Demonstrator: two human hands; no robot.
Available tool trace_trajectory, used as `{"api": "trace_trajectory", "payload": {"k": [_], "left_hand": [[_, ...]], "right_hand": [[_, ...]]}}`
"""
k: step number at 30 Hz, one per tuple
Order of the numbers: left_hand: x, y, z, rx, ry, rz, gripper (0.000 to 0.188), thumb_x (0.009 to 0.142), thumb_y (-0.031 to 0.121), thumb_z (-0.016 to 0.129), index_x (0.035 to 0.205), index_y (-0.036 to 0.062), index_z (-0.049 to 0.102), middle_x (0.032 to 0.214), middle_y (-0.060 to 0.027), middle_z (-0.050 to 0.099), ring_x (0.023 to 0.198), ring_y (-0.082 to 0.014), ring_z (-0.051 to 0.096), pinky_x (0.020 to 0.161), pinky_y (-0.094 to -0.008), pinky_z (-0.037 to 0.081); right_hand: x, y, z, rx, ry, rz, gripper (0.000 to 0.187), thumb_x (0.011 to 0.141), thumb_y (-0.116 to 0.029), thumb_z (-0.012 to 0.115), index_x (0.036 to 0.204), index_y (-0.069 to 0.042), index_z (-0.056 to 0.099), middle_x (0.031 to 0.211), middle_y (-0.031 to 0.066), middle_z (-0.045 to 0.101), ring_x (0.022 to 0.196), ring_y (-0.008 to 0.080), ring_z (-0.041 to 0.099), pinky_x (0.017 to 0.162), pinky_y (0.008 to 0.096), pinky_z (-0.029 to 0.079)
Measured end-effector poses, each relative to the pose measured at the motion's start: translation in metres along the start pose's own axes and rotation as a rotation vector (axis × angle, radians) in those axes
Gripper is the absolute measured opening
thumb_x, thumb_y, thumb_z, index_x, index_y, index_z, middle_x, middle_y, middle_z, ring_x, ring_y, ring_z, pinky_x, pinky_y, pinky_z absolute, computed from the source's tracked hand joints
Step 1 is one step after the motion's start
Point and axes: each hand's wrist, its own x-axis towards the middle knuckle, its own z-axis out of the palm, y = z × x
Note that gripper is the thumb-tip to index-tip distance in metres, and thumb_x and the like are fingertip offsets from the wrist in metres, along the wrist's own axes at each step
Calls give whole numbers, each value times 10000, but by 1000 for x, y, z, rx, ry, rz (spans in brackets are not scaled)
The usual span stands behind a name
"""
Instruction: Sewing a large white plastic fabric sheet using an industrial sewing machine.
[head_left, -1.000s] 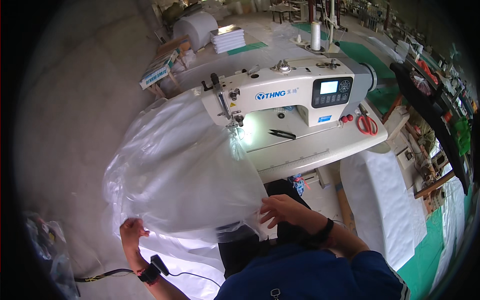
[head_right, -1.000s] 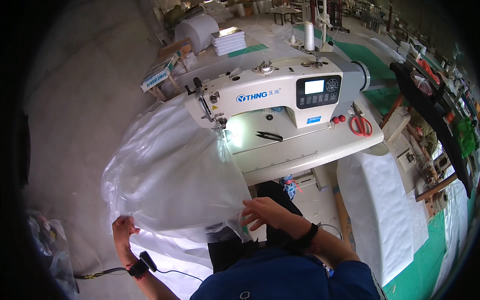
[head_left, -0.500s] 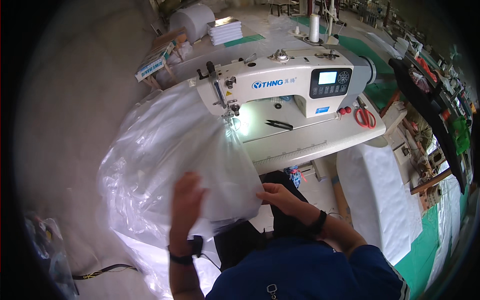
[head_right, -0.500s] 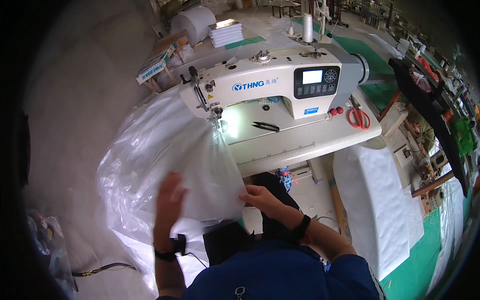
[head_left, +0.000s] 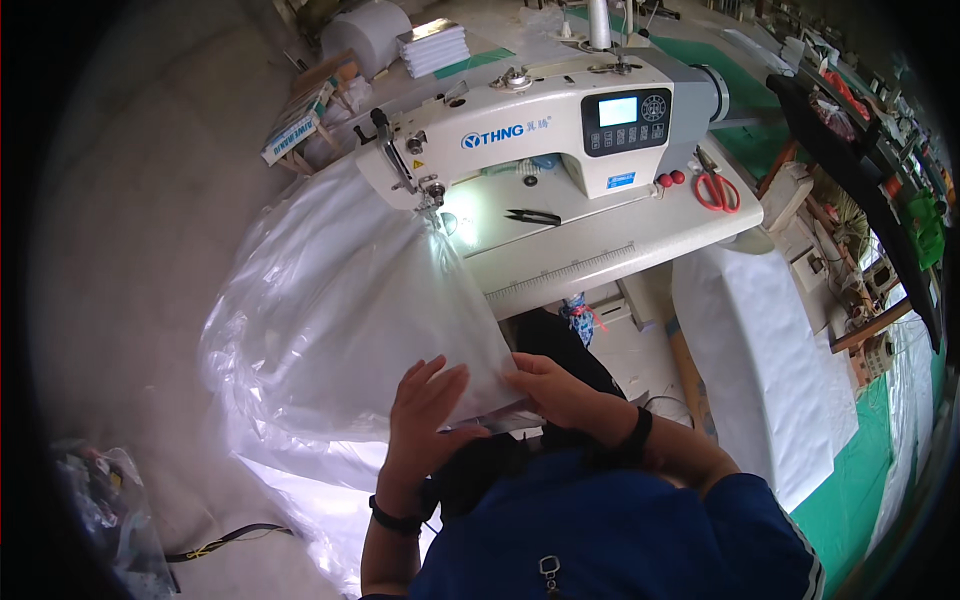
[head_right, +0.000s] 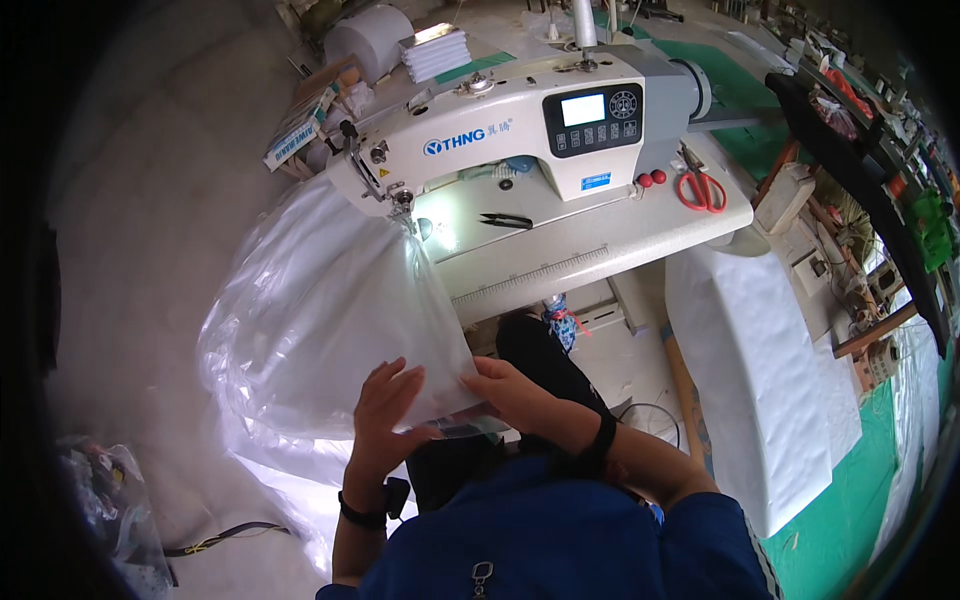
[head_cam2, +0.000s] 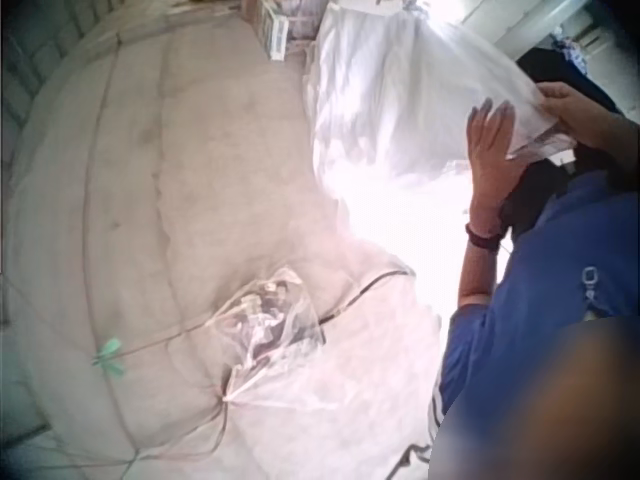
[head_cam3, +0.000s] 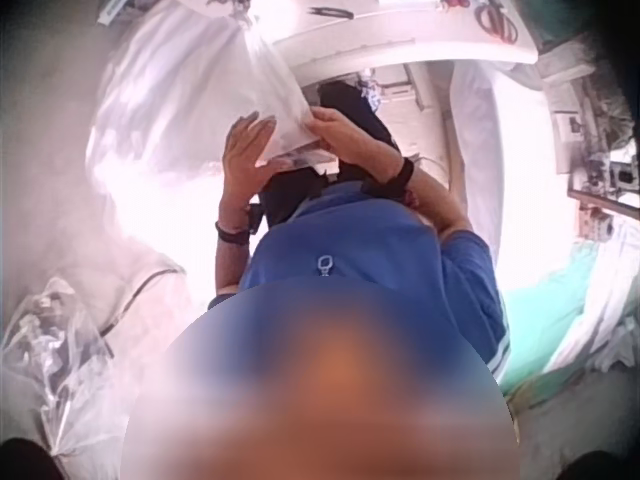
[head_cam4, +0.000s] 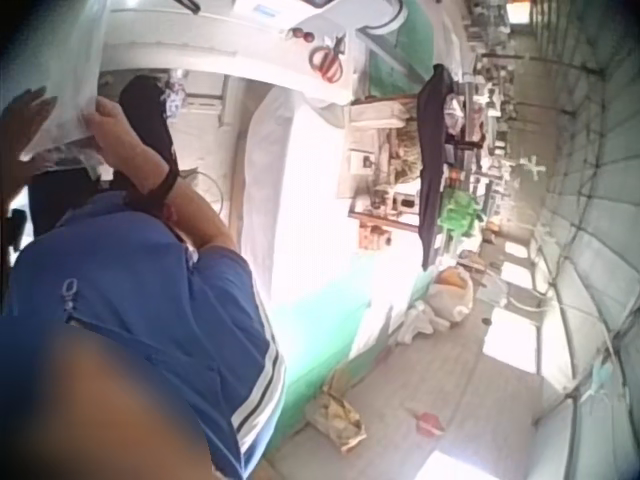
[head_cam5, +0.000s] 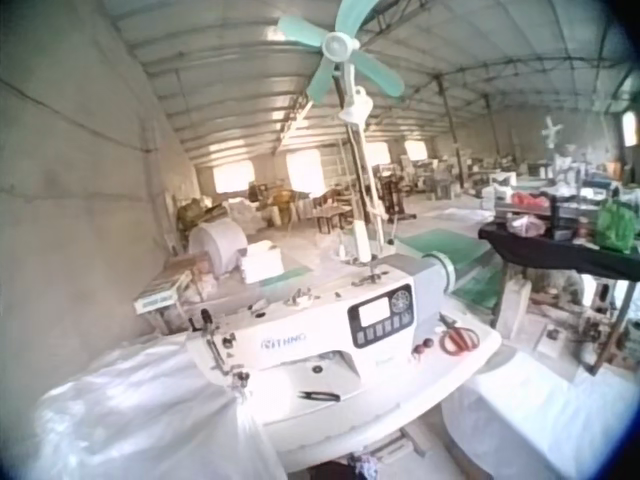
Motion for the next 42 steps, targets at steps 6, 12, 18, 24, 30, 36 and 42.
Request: {"api": "trace_trajectory", "payload": {"k": [6, 12, 18, 24, 30, 36, 42], "left_hand": [[-2, 16, 32, 358, 15, 206, 469, 667, 232, 729, 1063, 22, 589, 1069, -84, 590, 1067, -252, 533, 1006, -487, 347], [-4, 3, 25, 207, 22, 310, 297, 716, 18, 643, 1010, -2, 605, 1012, -113, 622, 951, -250, 609, 893, -434, 469], [31, -1, -20, 462, 354, 230, 143, 787, -6, 593, 930, -8, 599, 944, -124, 631, 901, -240, 628, 868, -431, 491], [4, 15, 28, 252, -69, 372, 204, 711, 29, 606, 914, 17, 589, 984, -107, 634, 946, -254, 622, 893, -429, 473], [-3, 27, 39, -23, -159, 238, 218, 722, 38, 582, 937, 4, 591, 1029, -133, 607, 1023, -252, 597, 909, -419, 472], [-29, 16, 37, 261, 142, 381, 340, 713, 107, 624, 1036, 12, 577, 1024, -119, 584, 1016, -278, 564, 938, -483, 424], [-90, -88, 22, 634, 223, -129, 297, 736, 2, 531, 1032, 21, 550, 895, -119, 534, 904, -293, 508, 881, -479, 372]], "right_hand": [[-4, -8, 7, -61, -5, -9, 310, 937, -139, 462, 1208, 10, 484, 1121, 100, 562, 1005, 190, 582, 864, 349, 503], [-3, -9, 10, -45, -28, 8, 286, 922, -101, 433, 1154, 52, 501, 1071, 110, 561, 962, 184, 589, 850, 316, 515], [-4, 4, 1, -417, 72, 13, 332, 953, -139, 422, 1214, 63, 455, 1144, 111, 545, 1002, 205, 584, 918, 340, 489], [-13, -5, 17, 65, -34, -68, 266, 951, -166, 442, 1110, 31, 524, 1040, 82, 576, 944, 176, 604, 826, 315, 530], [-1, 3, 12, -128, 41, 1, 259, 926, -190, 499, 1076, 19, 528, 957, 75, 594, 847, 141, 603, 722, 302, 520], [4, 16, 3, -294, 141, -50, 276, 900, -150, 516, 1118, 19, 505, 962, 99, 603, 876, 141, 605, 653, 306, 527], [-21, 15, 13, -1395, 481, -391, 400, 865, -163, 517, 1225, -2, 451, 774, 185, 611, 606, 272, 624, 502, 369, 477]]}}
